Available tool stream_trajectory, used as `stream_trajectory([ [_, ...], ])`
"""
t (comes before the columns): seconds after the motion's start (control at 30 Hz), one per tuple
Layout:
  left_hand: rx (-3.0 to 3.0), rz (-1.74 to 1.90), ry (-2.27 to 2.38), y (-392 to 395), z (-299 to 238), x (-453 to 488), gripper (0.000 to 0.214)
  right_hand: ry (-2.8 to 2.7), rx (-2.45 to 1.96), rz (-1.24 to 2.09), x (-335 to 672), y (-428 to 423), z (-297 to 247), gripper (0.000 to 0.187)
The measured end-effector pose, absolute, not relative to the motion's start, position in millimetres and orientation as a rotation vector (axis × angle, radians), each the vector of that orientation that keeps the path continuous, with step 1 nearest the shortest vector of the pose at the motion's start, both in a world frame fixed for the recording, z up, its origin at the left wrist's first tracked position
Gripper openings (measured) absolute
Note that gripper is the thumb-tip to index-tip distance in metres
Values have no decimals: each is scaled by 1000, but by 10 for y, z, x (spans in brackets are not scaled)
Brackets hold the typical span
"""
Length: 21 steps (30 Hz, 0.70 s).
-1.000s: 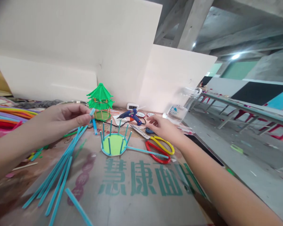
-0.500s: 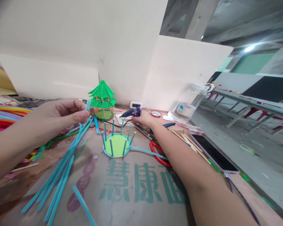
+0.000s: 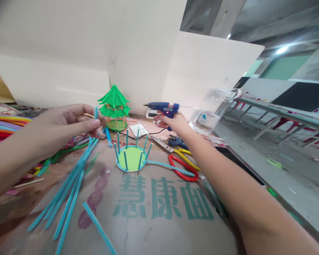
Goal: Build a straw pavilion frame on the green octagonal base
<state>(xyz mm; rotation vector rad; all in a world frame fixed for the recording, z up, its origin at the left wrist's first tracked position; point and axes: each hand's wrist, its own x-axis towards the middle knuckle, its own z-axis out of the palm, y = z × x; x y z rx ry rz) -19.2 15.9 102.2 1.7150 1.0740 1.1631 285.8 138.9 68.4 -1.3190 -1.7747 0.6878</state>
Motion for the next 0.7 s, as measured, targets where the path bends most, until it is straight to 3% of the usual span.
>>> stream_trajectory([
  [0.2,1739,1151,1205,105,979,-107,6,-1734,-1044,800,3170,811,868,33],
  [0.47,2209,871,1393,-1,804,-34,28,-2207,-1231,662,3259,277,841,61],
  [0.7,2251,766,1431,-4,696,32,38,-2270,-1482,443,3199,183,807,51],
])
